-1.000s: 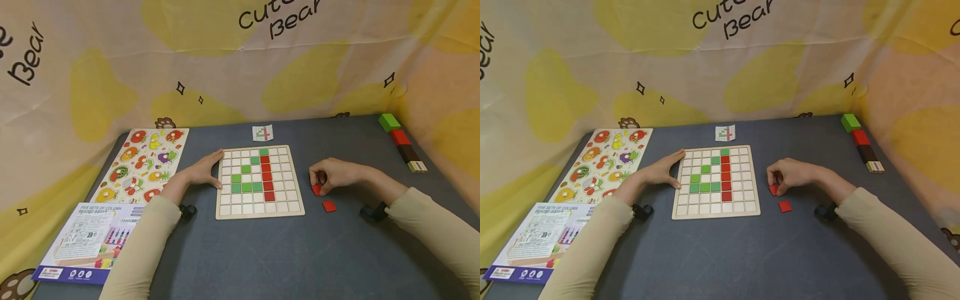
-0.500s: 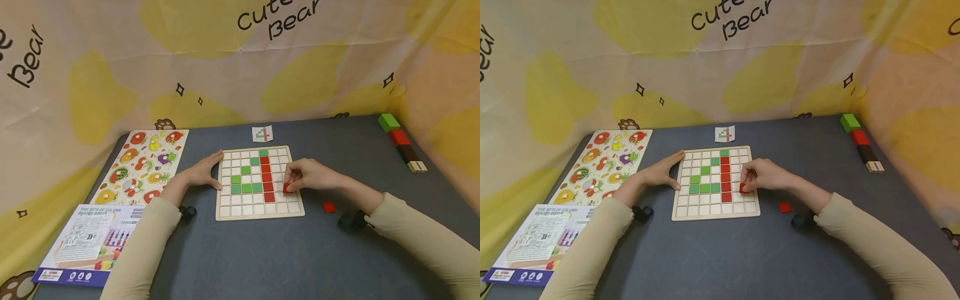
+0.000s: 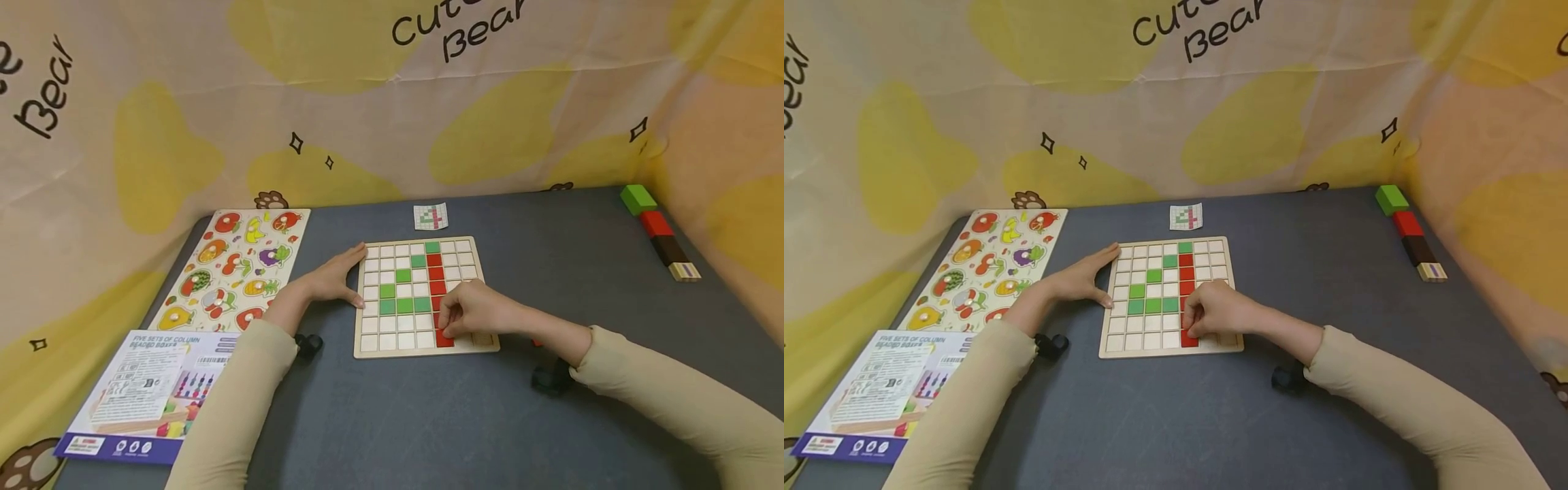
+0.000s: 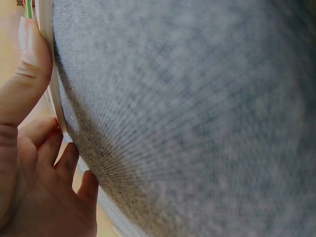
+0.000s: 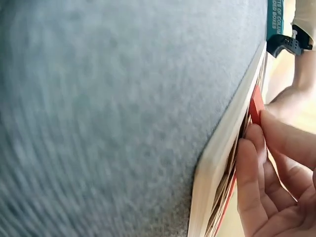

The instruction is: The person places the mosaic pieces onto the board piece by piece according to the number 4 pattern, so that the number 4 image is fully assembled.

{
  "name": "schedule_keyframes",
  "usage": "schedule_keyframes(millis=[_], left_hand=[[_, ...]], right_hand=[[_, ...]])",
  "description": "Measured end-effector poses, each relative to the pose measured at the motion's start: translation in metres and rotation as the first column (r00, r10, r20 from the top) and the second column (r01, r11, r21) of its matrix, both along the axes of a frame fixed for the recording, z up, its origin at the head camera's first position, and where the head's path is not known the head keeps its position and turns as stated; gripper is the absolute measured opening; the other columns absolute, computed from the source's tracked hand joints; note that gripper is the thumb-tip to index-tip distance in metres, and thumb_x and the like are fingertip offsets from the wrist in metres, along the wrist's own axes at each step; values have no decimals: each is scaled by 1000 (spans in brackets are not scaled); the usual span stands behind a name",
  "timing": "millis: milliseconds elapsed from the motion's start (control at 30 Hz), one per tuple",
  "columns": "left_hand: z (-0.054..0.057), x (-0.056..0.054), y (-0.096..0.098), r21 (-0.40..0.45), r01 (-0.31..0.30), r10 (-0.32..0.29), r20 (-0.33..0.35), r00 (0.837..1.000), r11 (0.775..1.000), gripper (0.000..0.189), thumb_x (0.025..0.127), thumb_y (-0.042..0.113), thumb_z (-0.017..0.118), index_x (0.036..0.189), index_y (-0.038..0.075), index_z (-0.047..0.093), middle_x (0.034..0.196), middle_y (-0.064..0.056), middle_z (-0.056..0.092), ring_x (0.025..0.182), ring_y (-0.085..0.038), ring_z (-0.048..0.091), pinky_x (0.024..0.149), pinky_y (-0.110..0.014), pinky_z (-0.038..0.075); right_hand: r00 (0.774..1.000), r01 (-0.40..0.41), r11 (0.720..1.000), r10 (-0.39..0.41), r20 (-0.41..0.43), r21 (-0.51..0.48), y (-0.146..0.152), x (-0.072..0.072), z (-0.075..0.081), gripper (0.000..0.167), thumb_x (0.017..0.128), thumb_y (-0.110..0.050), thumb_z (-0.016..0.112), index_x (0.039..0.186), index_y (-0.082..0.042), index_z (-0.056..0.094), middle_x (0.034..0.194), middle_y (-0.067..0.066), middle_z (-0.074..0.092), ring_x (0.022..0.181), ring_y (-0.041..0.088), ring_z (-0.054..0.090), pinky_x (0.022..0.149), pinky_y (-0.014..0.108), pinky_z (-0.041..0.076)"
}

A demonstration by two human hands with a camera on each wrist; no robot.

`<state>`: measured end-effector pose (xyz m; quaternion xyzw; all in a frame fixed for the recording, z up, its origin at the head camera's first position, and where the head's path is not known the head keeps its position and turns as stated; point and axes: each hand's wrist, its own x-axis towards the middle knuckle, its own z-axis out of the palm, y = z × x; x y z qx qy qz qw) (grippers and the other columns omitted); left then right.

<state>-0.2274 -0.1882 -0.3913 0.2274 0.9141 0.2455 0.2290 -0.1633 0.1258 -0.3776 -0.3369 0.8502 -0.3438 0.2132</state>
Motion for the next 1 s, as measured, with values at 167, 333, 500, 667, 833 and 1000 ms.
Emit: schedule_keyframes(millis=[167, 333, 500, 667, 833, 1000], left_hand=[[-1, 0, 0, 3, 7, -7, -8, 1000, 1000, 113, 76, 25, 85, 158, 1, 12, 169, -16, 1, 156, -38, 4, 125, -57, 12], [-1, -1, 1, 8, 11, -11, -8, 1000, 1000, 113, 76, 26, 85, 158, 0, 12, 168, -17, 2, 156, -39, 4, 125, -57, 12], [-1, -2, 1, 5, 19, -19, -14, 1000, 1000, 113, 76, 26, 85, 158, 0, 11, 168, -17, 2, 156, -40, 4, 125, -57, 12], [0, -1, 0, 10, 23, -23, -12, 1000, 1000, 113, 76, 26, 85, 158, 0, 11, 168, -18, 2, 156, -40, 4, 125, -58, 12], [2, 1, -1, 21, 8, -8, 6, 1000, 1000, 114, 76, 26, 85, 159, 2, 10, 168, -16, 0, 156, -39, 2, 125, -58, 11], [2, 2, 0, 29, 3, -3, 9, 1000, 1000, 115, 76, 26, 85, 159, 2, 10, 169, -16, 0, 156, -40, 2, 124, -59, 11]], right_hand=[[993, -23, 999, 26, -112, 25, -2, 5, -2, 15, 76, -5, 81, 69, -16, 75, 67, -8, 70, 59, -3, 53, 56, 17, 46], [990, -61, 998, 63, -125, 26, 10, 5, -1, 12, 78, -7, 81, 76, -17, 75, 73, -8, 70, 62, -3, 54, 58, 17, 48], [996, -22, 998, 27, -82, 54, 49, -7, 3, 11, 81, -12, 80, 88, -18, 73, 79, -8, 69, 70, 1, 58, 65, 19, 52], [999, 20, 994, -23, 26, 105, 95, -15, 9, 21, 80, -20, 82, 97, -18, 72, 88, -4, 69, 75, 5, 61, 69, 21, 53], [991, -9, 988, -12, 130, 156, 122, -13, 8, 31, 76, -28, 84, 103, -20, 70, 92, 0, 67, 78, 7, 61, 70, 22, 53], [987, -41, 988, 17, 159, 147, 129, -8, 3, 39, 71, -33, 87, 103, -21, 69, 87, 1, 63, 81, 11, 57, 69, 22, 50]])
